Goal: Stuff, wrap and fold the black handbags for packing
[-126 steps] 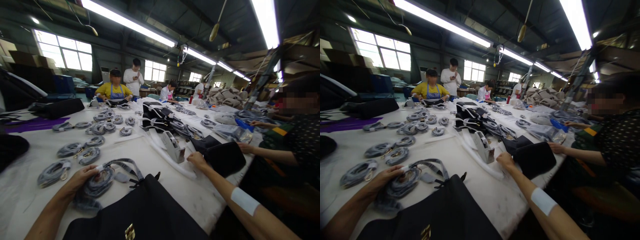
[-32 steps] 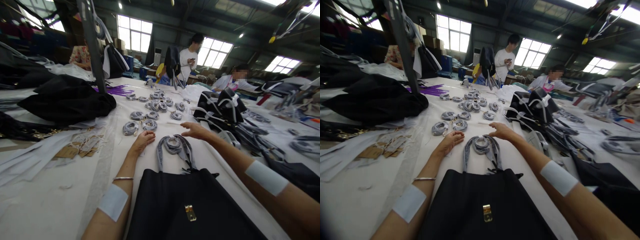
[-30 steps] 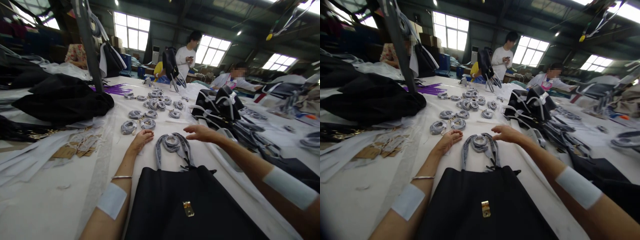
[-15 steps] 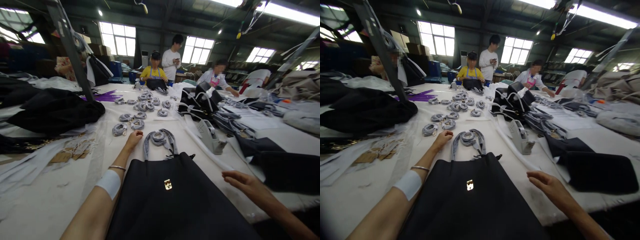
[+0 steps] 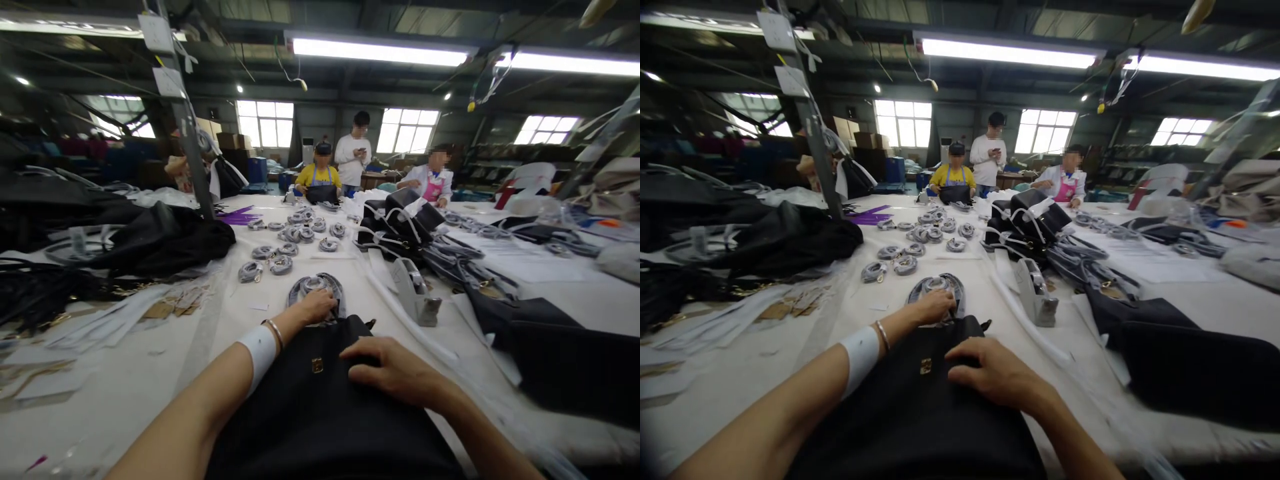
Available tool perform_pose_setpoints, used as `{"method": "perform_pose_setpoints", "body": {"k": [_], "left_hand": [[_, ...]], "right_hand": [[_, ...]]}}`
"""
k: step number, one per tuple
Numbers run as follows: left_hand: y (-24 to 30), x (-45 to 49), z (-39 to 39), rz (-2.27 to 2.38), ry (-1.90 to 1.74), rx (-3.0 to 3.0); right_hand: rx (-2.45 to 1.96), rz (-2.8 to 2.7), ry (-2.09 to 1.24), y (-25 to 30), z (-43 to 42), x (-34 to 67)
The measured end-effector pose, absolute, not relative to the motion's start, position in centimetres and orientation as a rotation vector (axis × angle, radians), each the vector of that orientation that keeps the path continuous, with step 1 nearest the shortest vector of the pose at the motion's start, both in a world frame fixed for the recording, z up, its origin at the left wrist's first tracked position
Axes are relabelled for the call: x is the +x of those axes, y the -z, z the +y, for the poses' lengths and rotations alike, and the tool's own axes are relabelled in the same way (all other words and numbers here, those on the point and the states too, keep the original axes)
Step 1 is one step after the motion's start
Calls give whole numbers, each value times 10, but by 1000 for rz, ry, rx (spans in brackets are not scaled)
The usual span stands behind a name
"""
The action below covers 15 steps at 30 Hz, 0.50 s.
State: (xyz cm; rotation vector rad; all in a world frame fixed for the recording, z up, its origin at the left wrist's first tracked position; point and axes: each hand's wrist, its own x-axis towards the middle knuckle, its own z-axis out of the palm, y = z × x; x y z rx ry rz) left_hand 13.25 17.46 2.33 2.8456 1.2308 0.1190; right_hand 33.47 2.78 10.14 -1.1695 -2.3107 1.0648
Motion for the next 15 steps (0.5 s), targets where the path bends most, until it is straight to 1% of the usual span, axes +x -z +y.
{"method": "perform_pose_setpoints", "body": {"k": [4,7,9,11,13,15], "left_hand": [[-46,138,175,1241,-112,2999],[-68,141,164,1273,-160,3096],[-77,143,152,1317,-172,3140],[-81,144,139,1322,-181,3178],[-81,143,126,1285,-212,3214],[-79,141,117,1267,-239,3185]], "right_hand": [[-1168,-2413,-995,-75,28,328],[-1209,-2216,-1057,-58,37,333],[-1288,-1978,-1052,-53,52,337],[-1349,-1802,-975,-53,73,337],[-1337,-1778,-929,-54,94,332],[-1240,-1882,-1026,-55,112,325]]}}
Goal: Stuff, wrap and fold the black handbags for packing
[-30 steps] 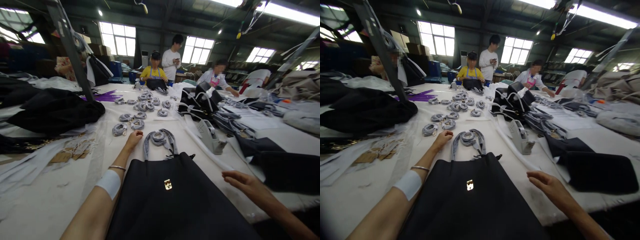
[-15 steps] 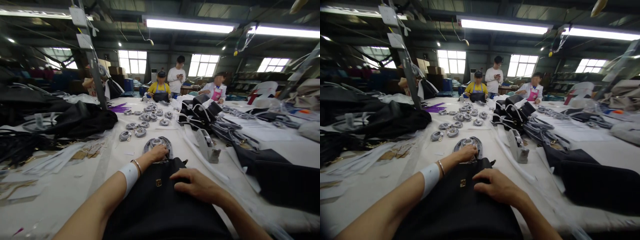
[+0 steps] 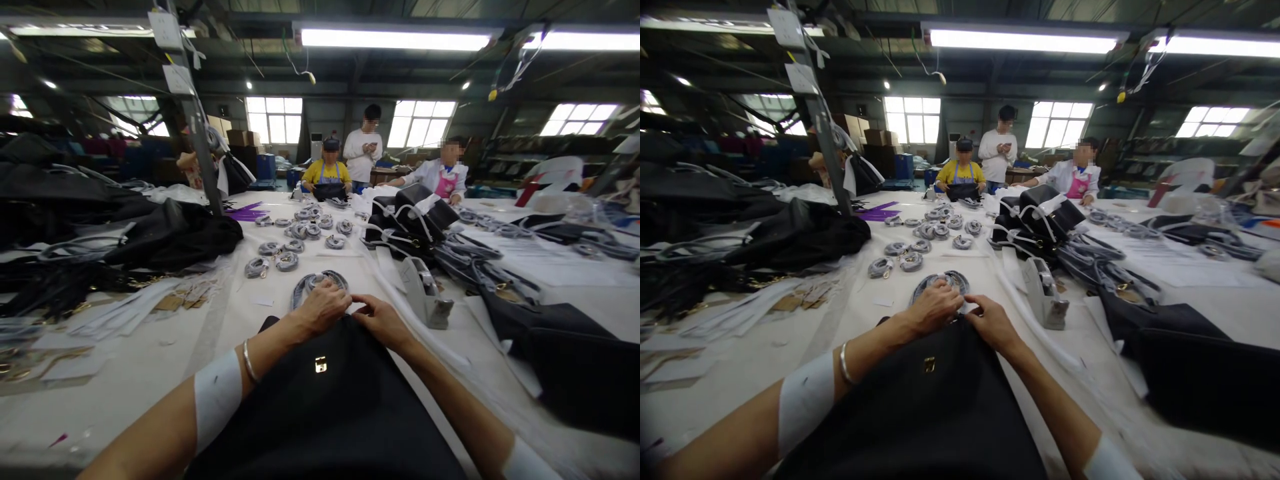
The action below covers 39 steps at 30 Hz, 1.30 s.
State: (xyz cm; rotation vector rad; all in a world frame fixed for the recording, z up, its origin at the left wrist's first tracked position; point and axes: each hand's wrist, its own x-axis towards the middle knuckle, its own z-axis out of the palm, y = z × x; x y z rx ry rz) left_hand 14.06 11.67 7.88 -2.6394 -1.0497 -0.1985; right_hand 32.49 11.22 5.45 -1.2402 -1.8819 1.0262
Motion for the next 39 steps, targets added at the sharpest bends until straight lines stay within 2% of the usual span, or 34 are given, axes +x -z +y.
{"method": "perform_pose_setpoints", "body": {"k": [4,6,10,12,16,21,23,26,28,33,39], "left_hand": [[-75,129,105,-1224,251,-2794],[-73,121,102,-1354,428,-2924],[-61,104,103,-1913,1422,-2849],[-49,99,107,-2221,1649,-2642],[-23,101,113,-2525,1379,-2568],[-18,116,108,-2190,691,-2907],[-22,120,107,-2081,570,-2909],[-24,121,109,-1957,645,-3013],[-21,119,112,-1952,830,-3079],[-19,116,114,-2132,1291,-3072],[-30,115,101,-2165,1078,-2900]], "right_hand": [[-971,-2050,-1366,-48,130,309],[-1003,-1988,-1452,-43,133,305],[-1161,-1830,-1506,-37,135,303],[-1186,-1759,-1473,-37,139,303],[-1216,-1610,-1297,-40,148,303],[-1220,-1569,-1374,-48,153,304],[-1192,-1520,-1517,-50,153,303],[-1079,-1326,-1806,-54,153,301],[-1045,-1252,-1867,-55,156,300],[-1115,-1295,-1701,-50,168,297],[-1188,-1332,-1428,-36,181,294]]}}
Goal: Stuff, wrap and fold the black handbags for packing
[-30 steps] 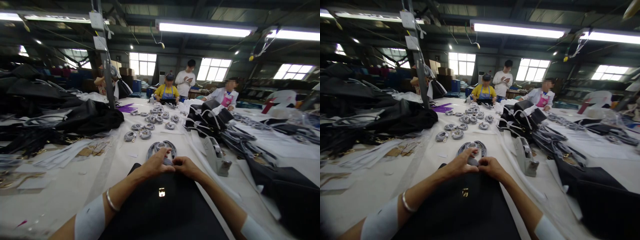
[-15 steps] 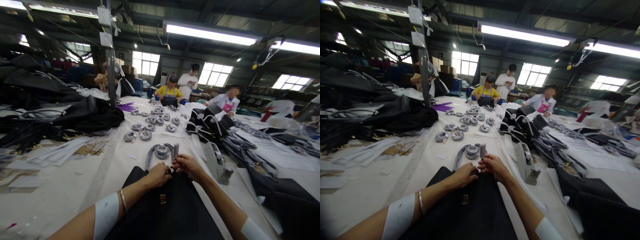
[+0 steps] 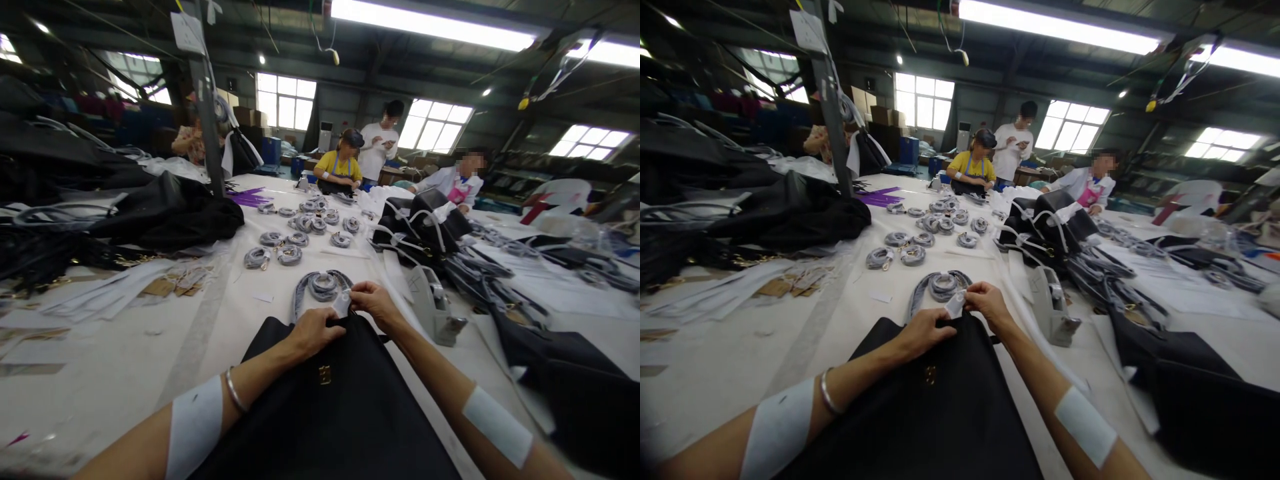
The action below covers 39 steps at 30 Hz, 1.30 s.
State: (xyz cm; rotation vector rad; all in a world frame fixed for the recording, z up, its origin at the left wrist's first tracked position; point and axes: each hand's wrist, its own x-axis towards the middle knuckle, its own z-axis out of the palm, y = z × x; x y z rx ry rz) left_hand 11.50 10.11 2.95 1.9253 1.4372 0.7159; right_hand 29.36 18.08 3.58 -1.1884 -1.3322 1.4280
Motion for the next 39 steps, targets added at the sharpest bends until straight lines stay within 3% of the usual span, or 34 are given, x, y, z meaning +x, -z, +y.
{"method": "perform_pose_setpoints", "body": {"k": [7,13,20,28,35,39], "left_hand": [[-44,113,90,1562,-730,2389],[-42,117,102,1474,-679,2327],[-5,120,107,1485,-501,2103],[-22,95,103,1397,-638,2147],[-31,-1,69,1899,-526,1946],[-13,-23,48,1786,-584,1624]], "right_hand": [[-1243,-1748,-1406,-46,179,292],[-1271,-2320,-1567,-63,180,294],[-1431,-2608,-1113,-49,176,298],[-1415,-2719,-656,-48,157,297],[-1517,-2613,-526,-49,154,311],[-1804,-2269,-926,-50,143,343]]}}
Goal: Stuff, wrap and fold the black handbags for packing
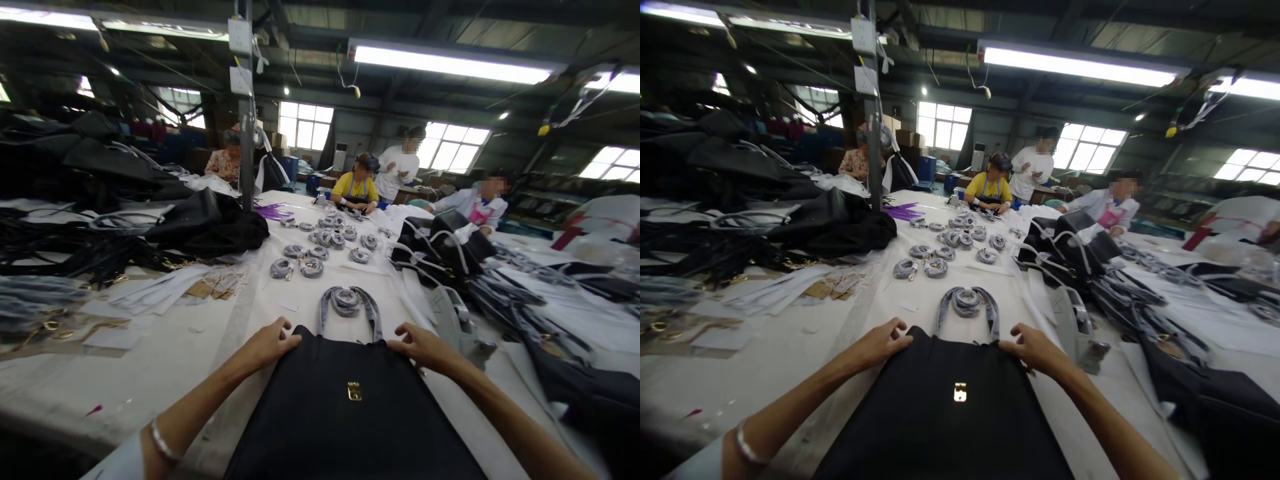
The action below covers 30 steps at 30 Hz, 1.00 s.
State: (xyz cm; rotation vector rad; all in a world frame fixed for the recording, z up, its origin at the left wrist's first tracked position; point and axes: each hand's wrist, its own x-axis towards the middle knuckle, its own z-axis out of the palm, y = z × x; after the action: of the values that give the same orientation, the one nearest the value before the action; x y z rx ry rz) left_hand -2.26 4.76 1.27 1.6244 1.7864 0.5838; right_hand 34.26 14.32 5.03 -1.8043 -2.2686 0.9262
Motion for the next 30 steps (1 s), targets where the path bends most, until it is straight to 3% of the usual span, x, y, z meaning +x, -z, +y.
{"method": "perform_pose_setpoints", "body": {"k": [2,8,12,15,22,30], "left_hand": [[-7,-22,44,1740,-560,1594],[-7,-10,49,1897,-594,1615],[-6,-12,51,1799,-540,1429],[0,-15,49,1748,-560,1281],[5,-14,79,1798,-984,1179],[-11,-18,68,1442,-815,933]], "right_hand": [[-1849,-2117,-1183,-50,133,357],[-1893,-1844,-1454,-49,93,365],[-1572,-1447,-1904,-42,68,355],[-1376,-1246,-2056,-24,66,348],[-1571,-1600,-1484,11,136,342],[-1643,-1665,-1406,24,165,341]]}}
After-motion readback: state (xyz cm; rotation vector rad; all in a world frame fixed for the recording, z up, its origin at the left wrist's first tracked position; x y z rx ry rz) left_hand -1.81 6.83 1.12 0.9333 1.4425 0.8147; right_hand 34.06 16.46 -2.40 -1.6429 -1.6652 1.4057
